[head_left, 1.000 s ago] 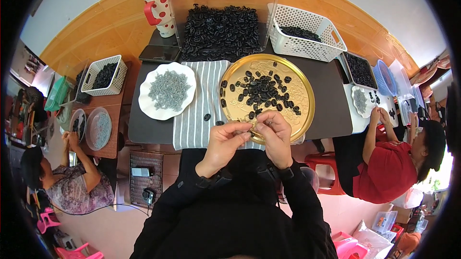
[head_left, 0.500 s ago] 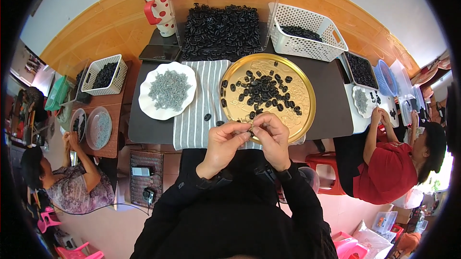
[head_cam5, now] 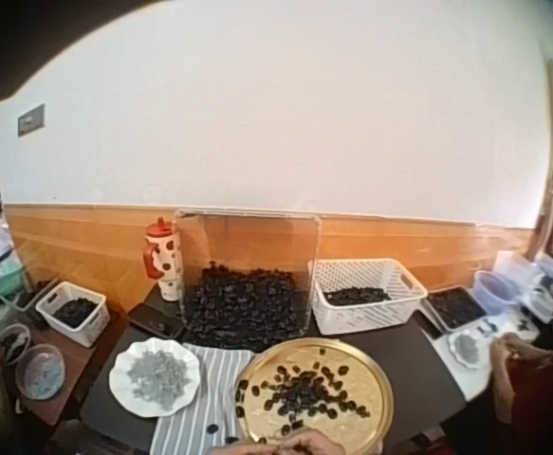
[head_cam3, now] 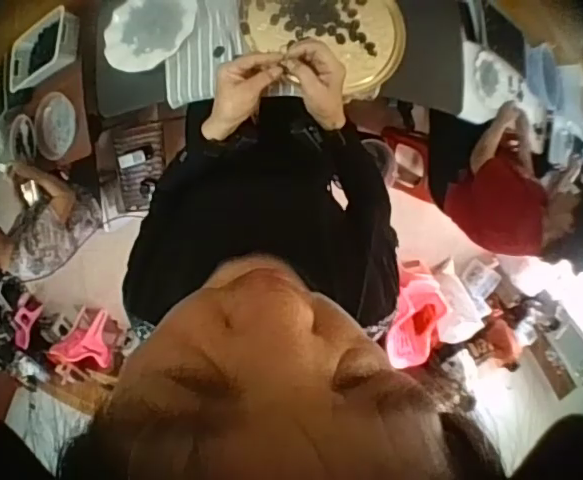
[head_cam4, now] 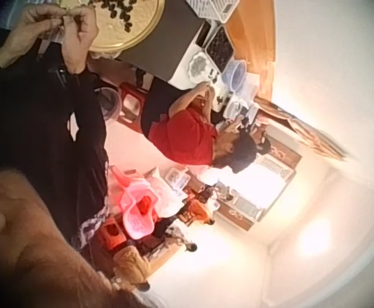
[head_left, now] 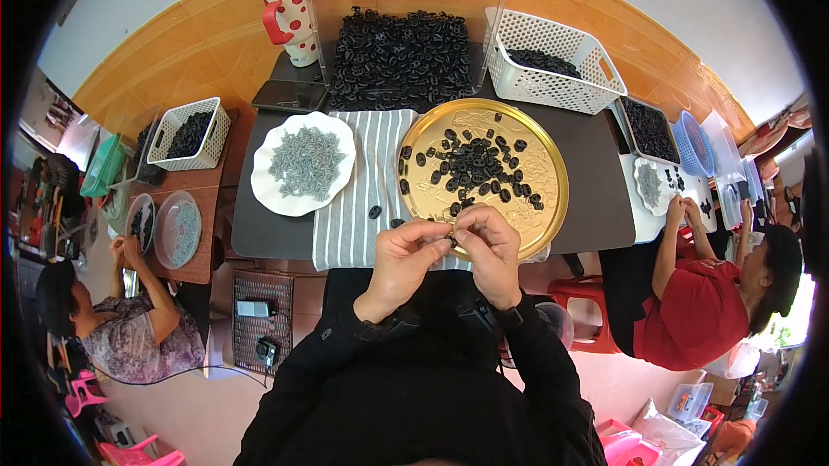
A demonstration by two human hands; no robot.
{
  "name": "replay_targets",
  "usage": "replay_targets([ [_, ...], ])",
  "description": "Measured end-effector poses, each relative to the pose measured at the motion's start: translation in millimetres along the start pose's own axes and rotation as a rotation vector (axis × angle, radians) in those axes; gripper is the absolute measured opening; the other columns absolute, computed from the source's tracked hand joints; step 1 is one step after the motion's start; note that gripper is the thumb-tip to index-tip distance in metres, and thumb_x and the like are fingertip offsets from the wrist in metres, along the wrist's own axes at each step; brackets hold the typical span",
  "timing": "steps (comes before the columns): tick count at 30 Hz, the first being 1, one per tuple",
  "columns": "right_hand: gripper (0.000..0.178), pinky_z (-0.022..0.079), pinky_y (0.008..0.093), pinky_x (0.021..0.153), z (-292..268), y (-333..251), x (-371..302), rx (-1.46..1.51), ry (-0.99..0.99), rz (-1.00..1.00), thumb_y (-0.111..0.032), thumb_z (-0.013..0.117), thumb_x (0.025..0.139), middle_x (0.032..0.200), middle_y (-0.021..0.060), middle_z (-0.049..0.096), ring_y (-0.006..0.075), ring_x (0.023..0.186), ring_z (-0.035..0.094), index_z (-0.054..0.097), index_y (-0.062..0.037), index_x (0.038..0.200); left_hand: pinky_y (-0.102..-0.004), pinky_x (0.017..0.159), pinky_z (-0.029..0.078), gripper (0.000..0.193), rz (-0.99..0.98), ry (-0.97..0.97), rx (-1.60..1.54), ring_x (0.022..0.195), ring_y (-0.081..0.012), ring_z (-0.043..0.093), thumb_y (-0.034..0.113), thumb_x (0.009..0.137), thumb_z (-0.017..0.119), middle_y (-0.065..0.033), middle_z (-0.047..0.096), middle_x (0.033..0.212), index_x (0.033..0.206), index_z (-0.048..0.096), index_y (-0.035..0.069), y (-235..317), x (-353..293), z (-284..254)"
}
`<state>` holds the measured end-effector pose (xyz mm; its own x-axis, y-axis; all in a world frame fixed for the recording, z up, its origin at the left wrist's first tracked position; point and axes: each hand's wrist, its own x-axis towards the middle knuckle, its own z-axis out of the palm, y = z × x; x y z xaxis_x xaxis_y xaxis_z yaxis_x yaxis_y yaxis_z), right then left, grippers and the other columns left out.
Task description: The person picks up black plastic cord locks and small grey springs by hand, inserts a spring into each cord lock, and places the assembled units onto a gold tray.
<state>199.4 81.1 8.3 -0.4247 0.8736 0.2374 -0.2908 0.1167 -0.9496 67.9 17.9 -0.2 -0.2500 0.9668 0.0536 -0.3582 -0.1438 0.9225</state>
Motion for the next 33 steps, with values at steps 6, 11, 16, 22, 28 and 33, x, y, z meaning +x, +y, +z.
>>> replay_targets([
  [6, 0.013, 0.041, 0.0202, 0.068, -1.5, -1.7, 1.6, -0.146, -0.064, -0.089, 0.01, 0.054, 0.082, 0.088, 0.0037, 0.054, 0.0084, 0.077, 0.052, 0.058, 0.002, 0.091, -0.0192, 0.061, 0.046, 0.021, 0.014, -0.005, -0.052, 0.072, -0.0063, 0.058, -0.008, 0.083, 0.064, -0.0036, 0.065, 0.087, 0.102, 0.069, 0.0, -2.6, -2.1, -0.8],
  [11, 0.016, 0.042, 0.0217, 0.074, -4.7, -6.0, 2.9, -0.186, -0.125, -0.093, 0.009, 0.055, 0.084, 0.091, 0.0055, 0.057, 0.0109, 0.082, 0.054, 0.063, 0.0032, 0.096, -0.0184, 0.058, 0.044, 0.018, -0.006, 0.039, -0.083, 0.068, -0.0042, 0.054, -0.007, 0.084, 0.064, -0.0016, 0.064, 0.083, 0.1, 0.068, -0.001, -1.8, -4.0, 2.3],
  [16, 0.011, 0.043, 0.0216, 0.073, -9.1, -7.3, 2.8, -0.204, -0.147, -0.051, 0.006, 0.057, 0.086, 0.092, 0.0054, 0.058, 0.0107, 0.082, 0.055, 0.062, 0.0027, 0.095, -0.0177, 0.059, 0.044, 0.019, 0.034, 0.041, -0.013, 0.068, -0.0038, 0.054, -0.006, 0.084, 0.065, -0.0013, 0.064, 0.084, 0.102, 0.067, -0.001, -4.2, -4.5, 0.0],
  [22, 0.007, 0.043, 0.0213, 0.072, -11.4, -7.6, 4.0, -0.23, -0.193, 0.025, 0.004, 0.056, 0.089, 0.09, 0.0029, 0.057, 0.0086, 0.081, 0.053, 0.058, 0.001, 0.094, -0.0171, 0.063, 0.046, 0.027, 0.054, 0.056, 0.011, 0.074, -0.0034, 0.056, -0.008, 0.084, 0.063, -0.0012, 0.063, 0.089, 0.11, 0.063, -0.001, -0.3, -6.2, 3.0],
  [28, 0.004, 0.042, 0.0223, 0.068, -15.0, -11.5, 8.2, -0.361, -0.276, 0.001, 0.003, 0.055, 0.089, 0.084, 0.0029, 0.054, 0.0099, 0.074, 0.052, 0.053, 0.0006, 0.091, -0.019, 0.064, 0.047, 0.027, 0.105, 0.057, 0.029, 0.076, -0.0053, 0.057, -0.008, 0.083, 0.064, -0.0034, 0.065, 0.091, 0.109, 0.064, -0.001, -4.8, -6.1, 0.8],
  [33, 0.007, 0.043, 0.0307, 0.06, -14.0, -16.4, 12.2, -0.511, -0.35, -0.087, 0.004, 0.055, 0.086, 0.075, 0.0111, 0.051, 0.0234, 0.066, 0.054, 0.05, -0.0005, 0.087, -0.0193, 0.064, 0.047, 0.024, 0.13, 0.056, 0.052, 0.076, -0.0061, 0.057, -0.009, 0.083, 0.064, -0.0039, 0.064, 0.091, 0.106, 0.064, -0.002, -11.2, -6.9, -2.0],
])
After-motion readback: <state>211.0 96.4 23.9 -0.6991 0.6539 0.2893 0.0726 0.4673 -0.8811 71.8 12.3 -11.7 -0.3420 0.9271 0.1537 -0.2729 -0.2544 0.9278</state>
